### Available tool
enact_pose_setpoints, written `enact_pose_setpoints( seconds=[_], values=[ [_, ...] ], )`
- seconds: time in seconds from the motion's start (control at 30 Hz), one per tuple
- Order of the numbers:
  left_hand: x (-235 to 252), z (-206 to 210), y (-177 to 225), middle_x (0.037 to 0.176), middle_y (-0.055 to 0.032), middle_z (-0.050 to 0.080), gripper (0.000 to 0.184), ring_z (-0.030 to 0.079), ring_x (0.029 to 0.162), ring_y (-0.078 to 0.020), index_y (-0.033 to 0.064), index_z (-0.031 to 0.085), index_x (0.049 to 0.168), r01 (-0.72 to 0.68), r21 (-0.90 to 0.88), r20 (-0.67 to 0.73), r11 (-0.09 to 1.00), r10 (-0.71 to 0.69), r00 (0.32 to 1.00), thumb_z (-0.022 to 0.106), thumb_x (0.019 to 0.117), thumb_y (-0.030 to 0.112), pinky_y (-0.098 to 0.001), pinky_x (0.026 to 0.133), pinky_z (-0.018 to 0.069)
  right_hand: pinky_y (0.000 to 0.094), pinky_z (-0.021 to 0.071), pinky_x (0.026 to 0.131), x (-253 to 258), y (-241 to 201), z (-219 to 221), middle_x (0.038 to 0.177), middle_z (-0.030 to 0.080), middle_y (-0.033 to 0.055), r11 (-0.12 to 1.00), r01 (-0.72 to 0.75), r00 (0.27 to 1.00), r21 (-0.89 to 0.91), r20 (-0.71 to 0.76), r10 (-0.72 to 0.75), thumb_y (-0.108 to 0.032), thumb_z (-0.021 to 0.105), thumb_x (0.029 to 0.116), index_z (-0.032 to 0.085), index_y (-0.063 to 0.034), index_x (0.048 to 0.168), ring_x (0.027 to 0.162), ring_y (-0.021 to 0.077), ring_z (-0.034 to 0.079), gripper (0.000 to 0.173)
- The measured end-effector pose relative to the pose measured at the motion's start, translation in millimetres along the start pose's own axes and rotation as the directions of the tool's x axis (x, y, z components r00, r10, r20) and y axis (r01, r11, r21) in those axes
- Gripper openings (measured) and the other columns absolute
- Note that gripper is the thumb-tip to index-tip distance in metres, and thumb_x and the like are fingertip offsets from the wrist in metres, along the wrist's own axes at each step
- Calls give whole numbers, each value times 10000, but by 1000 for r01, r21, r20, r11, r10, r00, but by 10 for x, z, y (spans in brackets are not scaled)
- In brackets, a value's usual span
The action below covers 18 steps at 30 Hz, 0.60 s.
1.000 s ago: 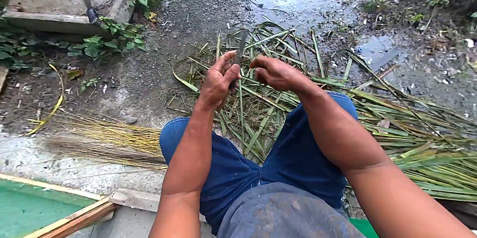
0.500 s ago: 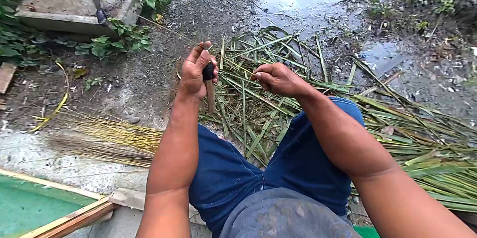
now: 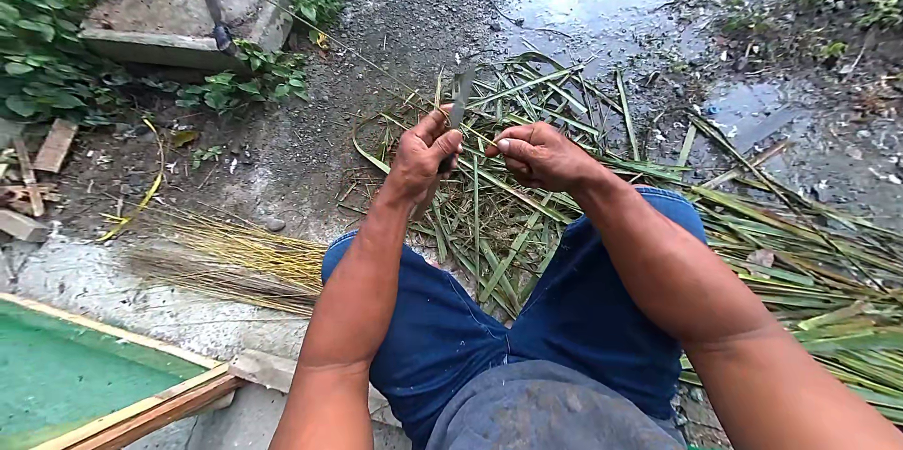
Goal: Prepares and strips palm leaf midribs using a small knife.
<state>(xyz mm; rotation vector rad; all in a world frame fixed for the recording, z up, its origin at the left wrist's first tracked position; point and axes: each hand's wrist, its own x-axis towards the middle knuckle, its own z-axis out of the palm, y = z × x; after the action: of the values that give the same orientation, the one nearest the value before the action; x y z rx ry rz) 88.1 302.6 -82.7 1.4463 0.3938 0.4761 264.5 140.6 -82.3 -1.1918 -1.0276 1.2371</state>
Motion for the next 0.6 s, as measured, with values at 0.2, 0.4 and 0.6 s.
enact_pose_setpoints(
  seconds=[0.2, 0.4, 0.6],
  values=[
    [47, -492, 130, 812, 27, 615, 373, 596, 581, -81, 112, 470, 1436, -122, -56, -248, 991, 104, 963, 469, 1071, 189, -220, 492, 539, 190, 314, 382, -64, -16, -22, 533, 416, -72, 998, -9, 998, -63, 55, 13, -136, 417, 1077, 682, -13, 1096, 406, 17, 353, 293],
    [21, -559, 107, 813, 32, 626, 355, 599, 594, -78, 110, 500, 1407, -141, -48, -245, 989, 125, 961, 475, 1066, 203, -225, 513, 542, 186, 324, 387, -72, -39, -40, 530, 422, -78, 995, 8, 997, -96, 77, -1, -137, 430, 1066, 687, -13, 1089, 406, 10, 358, 286],
    [71, -902, 245, 764, 35, 602, 287, 592, 566, -89, 168, 538, 1336, -249, -102, -498, 963, 167, 851, 376, 1125, 276, -232, 487, 533, 183, 313, 381, -124, -64, -147, 524, 427, -79, 995, 6, 991, -103, 132, 7, -117, 431, 1055, 704, -17, 1064, 402, 7, 356, 291]
  ],
)
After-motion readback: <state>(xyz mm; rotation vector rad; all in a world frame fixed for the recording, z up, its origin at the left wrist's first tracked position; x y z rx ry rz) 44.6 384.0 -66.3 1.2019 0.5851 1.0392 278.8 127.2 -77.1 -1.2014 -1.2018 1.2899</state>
